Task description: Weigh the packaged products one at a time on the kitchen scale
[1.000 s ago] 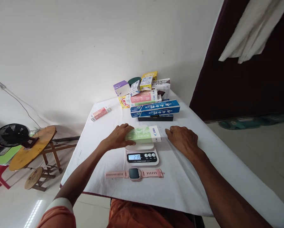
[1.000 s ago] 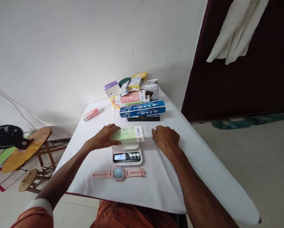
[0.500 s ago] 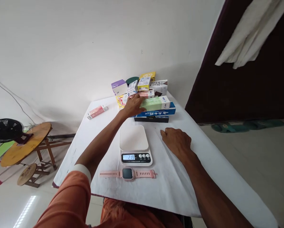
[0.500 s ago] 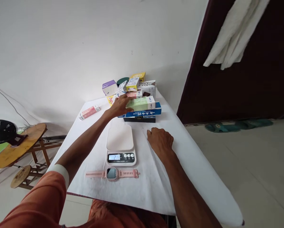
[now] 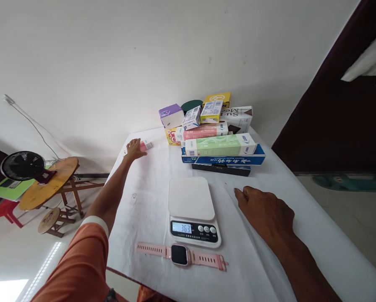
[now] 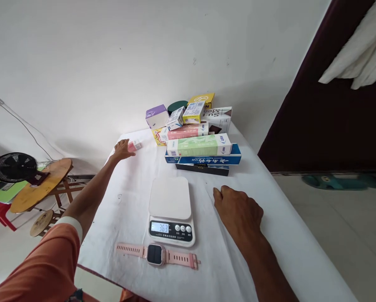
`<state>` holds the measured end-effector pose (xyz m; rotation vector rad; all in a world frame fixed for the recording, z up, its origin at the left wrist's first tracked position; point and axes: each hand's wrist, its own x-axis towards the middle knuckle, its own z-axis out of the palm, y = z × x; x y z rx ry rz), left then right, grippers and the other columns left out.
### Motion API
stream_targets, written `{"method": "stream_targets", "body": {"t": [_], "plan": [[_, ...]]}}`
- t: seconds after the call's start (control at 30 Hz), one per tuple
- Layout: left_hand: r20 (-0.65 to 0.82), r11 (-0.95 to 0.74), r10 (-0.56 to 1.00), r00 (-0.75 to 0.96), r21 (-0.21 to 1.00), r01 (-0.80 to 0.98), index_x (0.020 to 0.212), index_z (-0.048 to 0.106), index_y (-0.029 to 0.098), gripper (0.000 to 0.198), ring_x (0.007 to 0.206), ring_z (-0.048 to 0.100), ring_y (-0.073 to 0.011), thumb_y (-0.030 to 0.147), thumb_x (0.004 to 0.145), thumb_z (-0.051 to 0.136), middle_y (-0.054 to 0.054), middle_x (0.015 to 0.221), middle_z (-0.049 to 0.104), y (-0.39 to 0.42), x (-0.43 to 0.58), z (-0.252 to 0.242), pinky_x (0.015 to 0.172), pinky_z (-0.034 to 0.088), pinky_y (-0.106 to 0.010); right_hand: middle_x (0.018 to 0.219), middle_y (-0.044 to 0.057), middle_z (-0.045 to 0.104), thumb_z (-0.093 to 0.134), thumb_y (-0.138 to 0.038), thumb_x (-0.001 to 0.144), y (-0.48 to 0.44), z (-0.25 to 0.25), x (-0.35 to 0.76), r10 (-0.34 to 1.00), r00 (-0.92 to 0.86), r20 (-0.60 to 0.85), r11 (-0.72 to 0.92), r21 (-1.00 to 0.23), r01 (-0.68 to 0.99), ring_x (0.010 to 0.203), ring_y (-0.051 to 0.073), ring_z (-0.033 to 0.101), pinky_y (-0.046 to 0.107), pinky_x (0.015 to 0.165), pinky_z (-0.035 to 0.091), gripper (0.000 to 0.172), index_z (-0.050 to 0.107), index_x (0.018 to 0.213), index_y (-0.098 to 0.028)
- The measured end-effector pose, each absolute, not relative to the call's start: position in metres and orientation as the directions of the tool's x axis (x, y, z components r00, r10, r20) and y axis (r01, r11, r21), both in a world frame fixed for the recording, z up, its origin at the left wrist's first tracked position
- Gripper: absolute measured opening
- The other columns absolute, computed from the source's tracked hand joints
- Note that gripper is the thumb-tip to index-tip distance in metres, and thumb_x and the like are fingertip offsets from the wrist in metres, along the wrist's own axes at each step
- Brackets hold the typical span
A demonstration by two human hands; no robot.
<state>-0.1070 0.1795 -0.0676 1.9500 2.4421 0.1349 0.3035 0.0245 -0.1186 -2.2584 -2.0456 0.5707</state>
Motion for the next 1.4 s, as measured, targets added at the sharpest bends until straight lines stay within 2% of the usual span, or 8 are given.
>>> {"method": "stream_targets", "body": {"t": [0.23, 0.43, 0.57, 0.7, 0.87, 1.0, 1.23, 1.4], "plan": [[-0.081, 0.322, 0.946, -0.313, 0.137, 0.937, 0.113, 0.059, 0.026, 0.049, 0.136, 0.054, -0.0346, 0.036, 0.070, 0.080, -0.011, 0.134, 0.064, 0.189, -0.162, -0.068, 0.110, 0.041, -0.047, 0.088, 0.012, 0.074, 0.031, -0.040, 0.108, 0.029, -0.117, 0.303, 0.950, 0.094, -0.298, -0.167, -0.232, 0.958, 0.085, 0.031, 0.071, 0.035, 0.063, 0.042, 0.044, 0.063, 0.084, -0.023], [-0.119, 0.304, 0.952, -0.281, 0.279, 0.911, 0.118, 0.062, 0.022, 0.053, 0.107, 0.068, -0.0255, 0.042, 0.072, 0.078, -0.008, 0.120, 0.071, 0.153, -0.172, -0.069, 0.083, 0.053, -0.032, 0.095, 0.013, 0.075, 0.029, -0.040, 0.109, 0.027, -0.114, 0.301, 0.951, 0.084, -0.299, -0.159, -0.236, 0.959, 0.089, 0.031, 0.072, 0.035, 0.066, 0.041, 0.046, 0.068, 0.094, -0.021], [-0.100, 0.255, 0.967, -0.235, 0.388, 0.886, 0.126, 0.061, 0.020, 0.058, 0.100, 0.070, -0.0225, 0.044, 0.075, 0.074, -0.007, 0.117, 0.073, 0.113, -0.160, -0.065, 0.080, 0.055, -0.032, 0.101, 0.016, 0.076, 0.029, -0.038, 0.109, 0.024, -0.113, 0.300, 0.962, 0.077, -0.263, -0.145, -0.252, 0.957, 0.094, 0.031, 0.072, 0.036, 0.068, 0.040, 0.048, 0.073, 0.101, -0.018], [-0.003, 0.075, 0.996, -0.085, 0.498, 0.864, 0.124, 0.065, 0.021, 0.057, 0.104, 0.069, -0.0238, 0.042, 0.072, 0.078, -0.006, 0.120, 0.073, 0.072, -0.124, -0.043, 0.087, 0.055, -0.035, 0.106, 0.018, 0.076, 0.030, -0.036, 0.109, 0.021, -0.112, 0.298, 0.971, 0.076, -0.227, -0.134, -0.252, 0.958, 0.100, 0.032, 0.072, 0.036, 0.070, 0.041, 0.050, 0.075, 0.109, -0.015], [0.108, -0.270, 0.963, 0.249, 0.463, 0.844, 0.121, 0.066, 0.023, 0.049, 0.112, 0.066, -0.0267, 0.039, 0.076, 0.079, -0.007, 0.122, 0.071, 0.029, -0.049, -0.019, 0.099, 0.053, -0.042, 0.110, 0.020, 0.076, 0.033, -0.033, 0.108, 0.018, -0.112, 0.297, 0.981, 0.064, -0.185, -0.112, -0.268, 0.957, 0.103, 0.032, 0.072, 0.035, 0.073, 0.043, 0.048, 0.076, 0.113, -0.013], [0.076, -0.455, 0.885, 0.459, 0.347, 0.820, 0.121, 0.065, 0.024, 0.046, 0.111, 0.065, -0.0285, 0.031, 0.078, 0.081, -0.008, 0.123, 0.069, 0.009, 0.006, -0.023, 0.100, 0.051, -0.048, 0.115, 0.021, 0.075, 0.034, -0.032, 0.107, 0.017, -0.111, 0.297, 0.987, 0.062, -0.149, -0.102, -0.283, 0.954, 0.109, 0.033, 0.072, 0.035, 0.076, 0.044, 0.047, 0.075, 0.116, -0.011], [-0.092, -0.505, 0.839, 0.537, 0.239, 0.829, 0.130, 0.060, 0.023, 0.050, 0.121, 0.062, -0.0333, 0.028, 0.085, 0.080, -0.011, 0.130, 0.068, 0.000, 0.043, -0.042, 0.107, 0.046, -0.055, 0.118, 0.021, 0.075, 0.034, -0.030, 0.107, 0.018, -0.112, 0.297, 0.991, 0.063, -0.119, -0.097, -0.304, 0.948, 0.111, 0.032, 0.072, 0.035, 0.079, 0.046, 0.047, 0.075, 0.118, -0.010], [0.017, -0.544, 0.825, 0.566, 0.300, 0.784, 0.145, 0.053, 0.025, 0.075, 0.129, 0.060, -0.0362, 0.051, 0.082, 0.085, -0.014, 0.138, 0.063, 0.000, 0.032, -0.030, 0.107, 0.048, -0.057, 0.118, 0.023, 0.075, 0.035, -0.030, 0.106, 0.021, -0.114, 0.298, 0.989, 0.076, -0.130, -0.114, -0.318, 0.941, 0.111, 0.034, 0.071, 0.037, 0.081, 0.048, 0.046, 0.075, 0.119, -0.010]]}}
